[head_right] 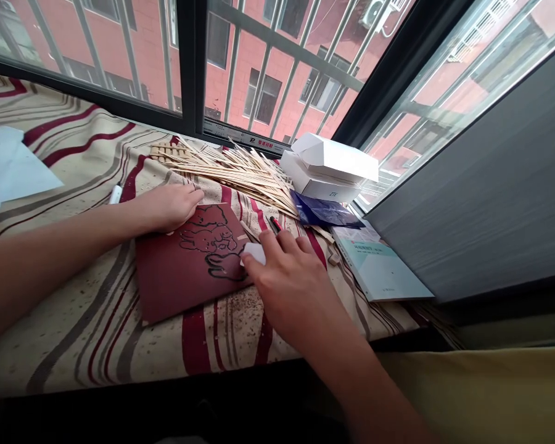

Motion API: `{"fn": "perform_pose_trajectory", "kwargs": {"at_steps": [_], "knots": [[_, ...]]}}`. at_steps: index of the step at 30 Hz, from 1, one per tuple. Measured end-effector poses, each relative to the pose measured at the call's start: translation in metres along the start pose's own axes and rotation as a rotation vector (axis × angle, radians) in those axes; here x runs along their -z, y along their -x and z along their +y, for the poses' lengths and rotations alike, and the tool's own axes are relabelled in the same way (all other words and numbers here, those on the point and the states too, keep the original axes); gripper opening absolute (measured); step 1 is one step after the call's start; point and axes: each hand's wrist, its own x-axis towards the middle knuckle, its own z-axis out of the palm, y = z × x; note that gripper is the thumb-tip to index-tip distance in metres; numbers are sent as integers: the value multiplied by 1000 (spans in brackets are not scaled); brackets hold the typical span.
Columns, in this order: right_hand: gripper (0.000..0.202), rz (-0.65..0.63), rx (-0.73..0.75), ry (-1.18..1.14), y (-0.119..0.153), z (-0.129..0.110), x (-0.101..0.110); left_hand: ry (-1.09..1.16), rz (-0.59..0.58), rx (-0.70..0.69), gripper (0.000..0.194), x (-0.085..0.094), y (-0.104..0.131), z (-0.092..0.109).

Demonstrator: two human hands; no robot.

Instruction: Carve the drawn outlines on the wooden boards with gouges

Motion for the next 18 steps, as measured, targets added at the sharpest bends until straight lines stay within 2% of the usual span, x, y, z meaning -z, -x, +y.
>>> {"fn": "perform_pose_trajectory", "kwargs": {"at_steps": [4, 6, 8, 10, 12, 14, 15, 16, 18], "knots": [[45, 56, 92, -68, -1, 1, 5, -7, -1, 3, 38, 0, 0, 0], [45, -22, 77, -40, 0, 2, 8, -12, -5, 3, 38, 0, 0, -1], [39, -45, 19, 4, -1, 1, 7, -15, -13, 4, 40, 1, 0, 0], [39, 36, -7, -27, -4, -1, 3, -12, -21, 13, 41, 2, 1, 1], [46, 85, 44, -140, -7, -3, -2, -7, -20, 17, 42, 4, 3, 2], [46, 72, 74, -146, -7, -2, -4, -7, -19, 8, 43, 5, 3, 3], [43, 39, 58, -85, -6, -2, -3, -6, -23, 4, 43, 5, 3, 3], [40, 27, -49, 29, -5, -1, -2, -6, -27, -1, 44, 5, 3, 3], [43, 111, -140, 138, -4, -3, -1, -1, -31, 0, 45, 5, 3, 3]]}}
